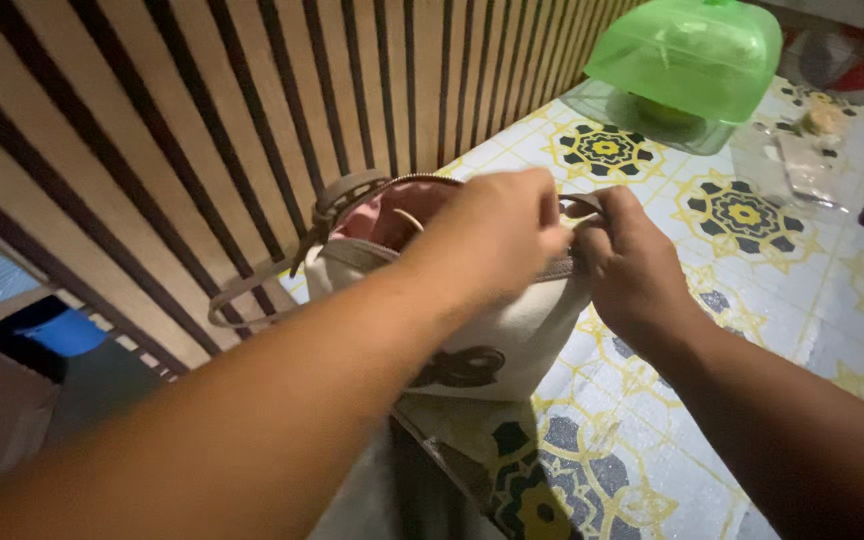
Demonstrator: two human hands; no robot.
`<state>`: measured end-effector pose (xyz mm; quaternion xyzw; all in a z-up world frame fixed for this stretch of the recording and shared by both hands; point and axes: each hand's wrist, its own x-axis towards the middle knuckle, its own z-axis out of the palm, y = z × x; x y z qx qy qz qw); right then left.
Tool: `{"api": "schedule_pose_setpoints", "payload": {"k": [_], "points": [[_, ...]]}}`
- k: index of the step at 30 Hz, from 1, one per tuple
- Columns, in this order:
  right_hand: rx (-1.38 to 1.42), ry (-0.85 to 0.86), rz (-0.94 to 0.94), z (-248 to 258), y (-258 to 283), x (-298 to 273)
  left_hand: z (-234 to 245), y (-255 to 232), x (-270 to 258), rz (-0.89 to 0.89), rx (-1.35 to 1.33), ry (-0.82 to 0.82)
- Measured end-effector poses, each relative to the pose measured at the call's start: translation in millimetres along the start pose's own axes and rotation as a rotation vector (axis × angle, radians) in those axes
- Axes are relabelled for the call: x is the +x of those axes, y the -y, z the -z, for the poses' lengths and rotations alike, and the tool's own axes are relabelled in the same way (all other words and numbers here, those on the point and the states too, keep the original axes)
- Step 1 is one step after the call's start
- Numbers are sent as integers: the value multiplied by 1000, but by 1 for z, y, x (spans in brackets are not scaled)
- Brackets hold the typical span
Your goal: The person packs a small handbag with daily essentials, including a charger, a small pouch, a bottle of hand sanitizer, and a hair tie. They place each item into the bag, zip it closed, then unzip it to remove the items and place them on the table.
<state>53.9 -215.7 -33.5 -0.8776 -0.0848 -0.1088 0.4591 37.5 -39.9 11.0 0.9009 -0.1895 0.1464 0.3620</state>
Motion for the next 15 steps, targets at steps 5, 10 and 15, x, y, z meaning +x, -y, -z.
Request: {"api": "schedule_pose_setpoints", "payload": {"k": [5,10,15], "points": [[-20,-133,254,-9,-26,-3,-2,-14,4,179,152,188],[-51,-256,279,-25,-30,-7,-3,-6,-1,210,185,226],[24,-242,210,-24,-30,-13,-13,2,0,339,75,298]]}}
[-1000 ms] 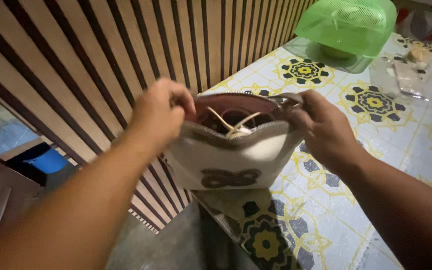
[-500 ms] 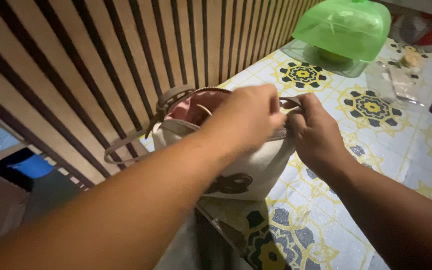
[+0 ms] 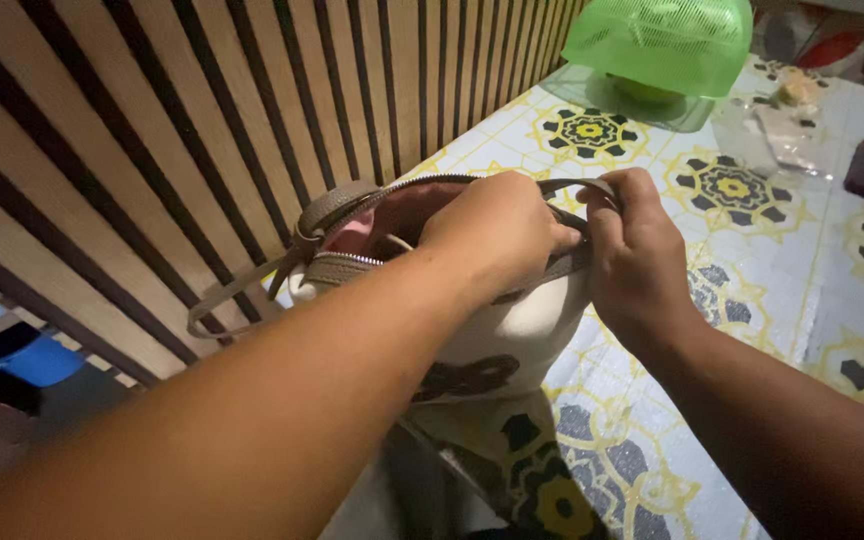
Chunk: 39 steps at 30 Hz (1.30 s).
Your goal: The person packs a small handbag with daily essentials, including a charger, a small pouch, a bottle of hand sanitizer, and a hair tie. They place each item into the bag, zip it closed, then unzip it to remove the items and place them on the table.
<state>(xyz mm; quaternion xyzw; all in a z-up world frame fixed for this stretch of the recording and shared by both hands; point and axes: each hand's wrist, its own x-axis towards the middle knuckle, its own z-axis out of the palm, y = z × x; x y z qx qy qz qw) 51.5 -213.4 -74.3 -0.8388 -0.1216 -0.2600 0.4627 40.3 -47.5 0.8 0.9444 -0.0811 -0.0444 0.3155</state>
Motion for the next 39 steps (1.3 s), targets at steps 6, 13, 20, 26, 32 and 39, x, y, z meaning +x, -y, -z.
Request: {"api": "schedule_pose_setpoints", "payload": {"k": [6,13,20,26,32,39], "points": [[111,19,54,4,-1,8,-11,8,2,-195,-139,-211],[271,19,-57,11,-4,5,-19,21,12,-153,-337,-118],[243,1,-78,21,-1,-3,-29,23,18,26,-616,122],[-29,-13,272,18,10,3,-26,11,20,-351,-48,13],[-181,101,14,22,31,11,-8,-14,-18,-81,63,-156],[-341,75,61,30,18,18,32,-24,-36,82,137,-218]]}}
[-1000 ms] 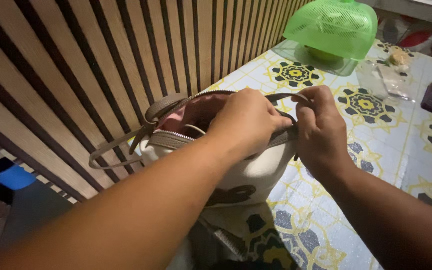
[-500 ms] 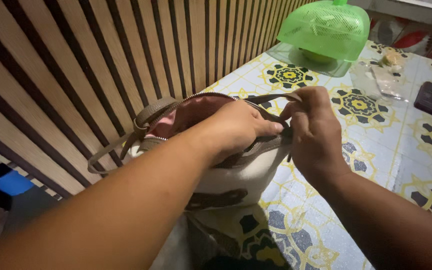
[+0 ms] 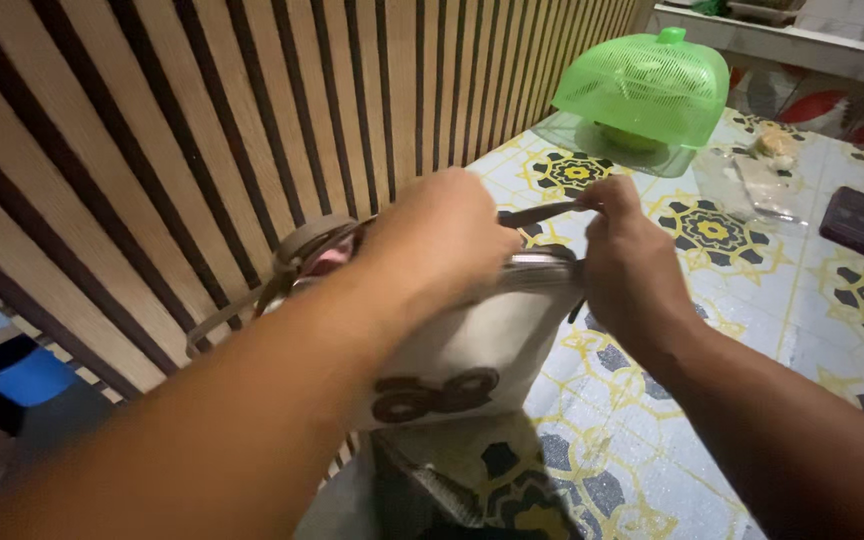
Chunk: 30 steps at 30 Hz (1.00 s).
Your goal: The person packs a small handbag with daily essentials, including a charger, a small pouch, a bottle of hand sanitizer, and a hair tie. They place each item into the bag, zip it closed, then unzip it to remove the items and place them on the table.
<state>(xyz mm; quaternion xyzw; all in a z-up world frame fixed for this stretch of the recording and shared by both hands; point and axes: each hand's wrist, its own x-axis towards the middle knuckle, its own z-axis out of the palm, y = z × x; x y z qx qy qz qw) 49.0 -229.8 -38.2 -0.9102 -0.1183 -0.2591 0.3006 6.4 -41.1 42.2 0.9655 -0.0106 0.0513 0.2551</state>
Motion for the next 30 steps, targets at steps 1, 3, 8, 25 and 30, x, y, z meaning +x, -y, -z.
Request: {"api": "schedule_pose_setpoints", "payload": {"k": [1,3,8,25,30], "points": [[3,-10,-16,0,-5,0,4,4,-1,29,16,0],[8,-25,-46,-2,-16,1,13,16,-5,93,46,-1],[-82,-85,58,1,-41,0,48,54,-17,156,346,-55],[-46,171,102,-6,21,4,-14,110,-8,-77,-34,-390],[-70,153,147,-14,19,3,-20,116,0,-72,-76,-410]]}}
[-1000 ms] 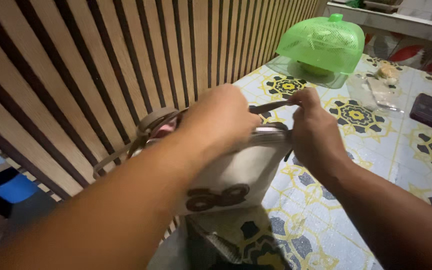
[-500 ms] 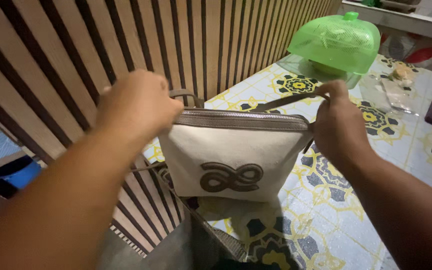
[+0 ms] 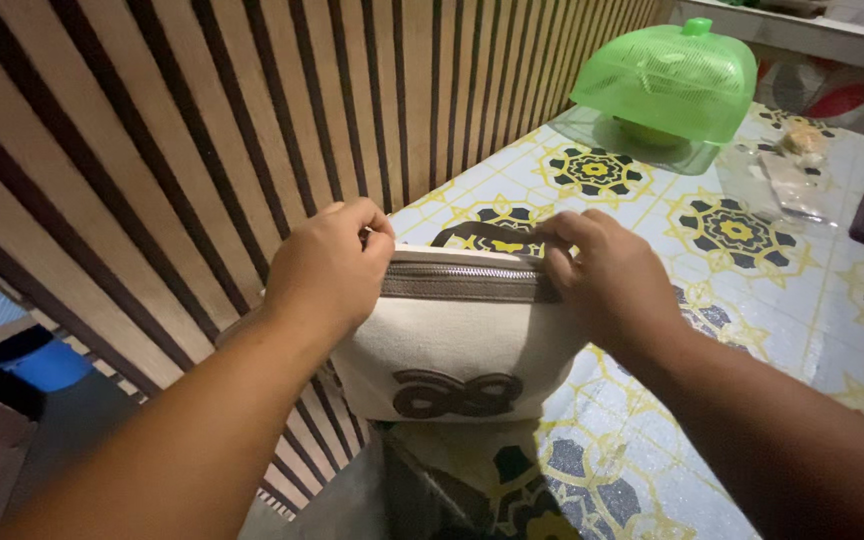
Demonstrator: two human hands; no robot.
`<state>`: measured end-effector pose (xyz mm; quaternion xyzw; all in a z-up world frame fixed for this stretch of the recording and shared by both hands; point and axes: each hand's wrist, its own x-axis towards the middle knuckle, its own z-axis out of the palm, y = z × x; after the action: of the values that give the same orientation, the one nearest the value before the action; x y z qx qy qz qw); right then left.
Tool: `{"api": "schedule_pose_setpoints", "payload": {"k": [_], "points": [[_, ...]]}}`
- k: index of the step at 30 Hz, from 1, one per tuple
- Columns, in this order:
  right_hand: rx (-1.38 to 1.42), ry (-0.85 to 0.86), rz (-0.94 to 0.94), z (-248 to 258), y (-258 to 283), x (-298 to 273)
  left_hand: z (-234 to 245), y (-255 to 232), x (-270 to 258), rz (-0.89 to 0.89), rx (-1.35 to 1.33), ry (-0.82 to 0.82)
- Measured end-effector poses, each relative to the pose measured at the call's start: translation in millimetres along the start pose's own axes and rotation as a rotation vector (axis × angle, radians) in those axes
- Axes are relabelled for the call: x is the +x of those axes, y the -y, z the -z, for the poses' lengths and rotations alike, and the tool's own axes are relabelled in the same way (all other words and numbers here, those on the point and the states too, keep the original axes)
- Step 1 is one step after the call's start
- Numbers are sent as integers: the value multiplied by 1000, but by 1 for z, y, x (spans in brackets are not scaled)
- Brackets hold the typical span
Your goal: The person packs a small handbag with daily essentials, including a charger, a small pouch, a bottle of hand sanitizer, and a hair tie. They place each item into the bag, zip it closed, then unzip it to remove the items and place them on the table.
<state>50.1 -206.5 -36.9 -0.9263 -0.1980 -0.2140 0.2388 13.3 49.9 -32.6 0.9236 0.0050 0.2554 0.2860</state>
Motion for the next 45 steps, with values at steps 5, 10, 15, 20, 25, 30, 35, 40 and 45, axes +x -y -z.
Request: {"api": "schedule_pose_setpoints", "payload": {"k": [5,10,15,20,25,30,35,40,45], "points": [[25,-1,-56,-11,-4,-4,-8,6,-1,17,39,-10],[45,-7,-49,-15,-9,-2,-12,9,1,5,24,-18],[42,6,-54,-15,-8,-2,-13,11,3,2,43,-11],[44,1,-54,-14,-8,-1,-9,6,2,43,22,16],[241,12,-208,-19,-18,-1,-2,-3,1,134,-31,39],[1215,-82,-793,-16,-60,10,3,12,11,664,-581,-46],[1305,93,-1100,-11,-113,2,1,65,29,954,-1289,51],[1411,74,-1125,-17,-131,-6,-10,99,34,1021,-1448,98],[1375,52,-1117,-15,-129,-2,-10,105,36,994,-1484,72]]}}
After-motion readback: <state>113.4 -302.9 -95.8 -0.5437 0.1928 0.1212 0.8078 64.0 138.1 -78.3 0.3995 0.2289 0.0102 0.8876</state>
